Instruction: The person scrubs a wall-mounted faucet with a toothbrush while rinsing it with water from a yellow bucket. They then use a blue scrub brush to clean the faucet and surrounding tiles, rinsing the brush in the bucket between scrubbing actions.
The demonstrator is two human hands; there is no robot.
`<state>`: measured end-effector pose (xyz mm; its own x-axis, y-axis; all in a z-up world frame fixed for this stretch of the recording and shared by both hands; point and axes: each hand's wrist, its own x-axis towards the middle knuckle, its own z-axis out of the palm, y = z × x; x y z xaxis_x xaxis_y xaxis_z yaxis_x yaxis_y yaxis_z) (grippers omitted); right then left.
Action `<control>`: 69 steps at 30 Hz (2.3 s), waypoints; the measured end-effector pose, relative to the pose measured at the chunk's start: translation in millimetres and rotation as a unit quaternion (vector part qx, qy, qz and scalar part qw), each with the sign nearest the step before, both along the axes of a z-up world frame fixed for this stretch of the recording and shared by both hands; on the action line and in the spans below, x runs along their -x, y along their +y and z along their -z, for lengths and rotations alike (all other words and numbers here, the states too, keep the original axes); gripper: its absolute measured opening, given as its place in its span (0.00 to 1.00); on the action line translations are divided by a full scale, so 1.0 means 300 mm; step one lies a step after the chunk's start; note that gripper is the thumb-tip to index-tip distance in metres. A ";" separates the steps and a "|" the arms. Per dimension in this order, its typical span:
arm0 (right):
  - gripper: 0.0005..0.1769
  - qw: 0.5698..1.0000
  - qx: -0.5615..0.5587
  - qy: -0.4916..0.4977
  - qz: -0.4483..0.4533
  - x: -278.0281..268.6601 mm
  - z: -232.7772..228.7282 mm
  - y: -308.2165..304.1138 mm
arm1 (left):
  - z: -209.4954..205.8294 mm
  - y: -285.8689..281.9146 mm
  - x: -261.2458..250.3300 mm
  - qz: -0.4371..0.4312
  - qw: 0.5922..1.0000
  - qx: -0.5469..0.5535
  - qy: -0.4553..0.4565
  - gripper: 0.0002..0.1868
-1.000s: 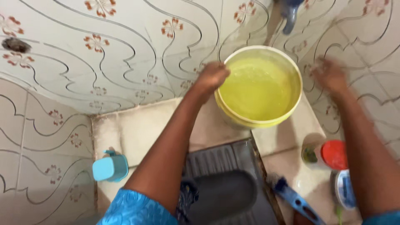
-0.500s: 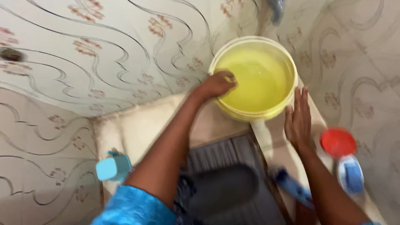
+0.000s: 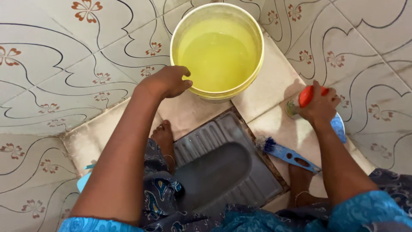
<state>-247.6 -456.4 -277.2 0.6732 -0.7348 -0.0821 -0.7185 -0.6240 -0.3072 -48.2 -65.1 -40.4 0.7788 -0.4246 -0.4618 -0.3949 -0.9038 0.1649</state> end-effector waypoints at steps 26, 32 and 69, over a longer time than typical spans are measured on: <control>0.14 0.976 -0.001 0.209 -0.064 0.617 0.433 0.115 | -0.061 0.019 -0.004 0.050 0.998 -0.012 -0.032 0.27; 0.22 0.995 -0.010 0.016 -0.102 0.491 0.362 0.146 | -0.006 0.043 -0.052 0.065 0.997 -0.004 -0.039 0.27; 0.21 0.995 0.044 0.087 -0.032 0.226 0.521 0.261 | -0.060 0.077 0.028 0.022 1.000 0.008 0.002 0.25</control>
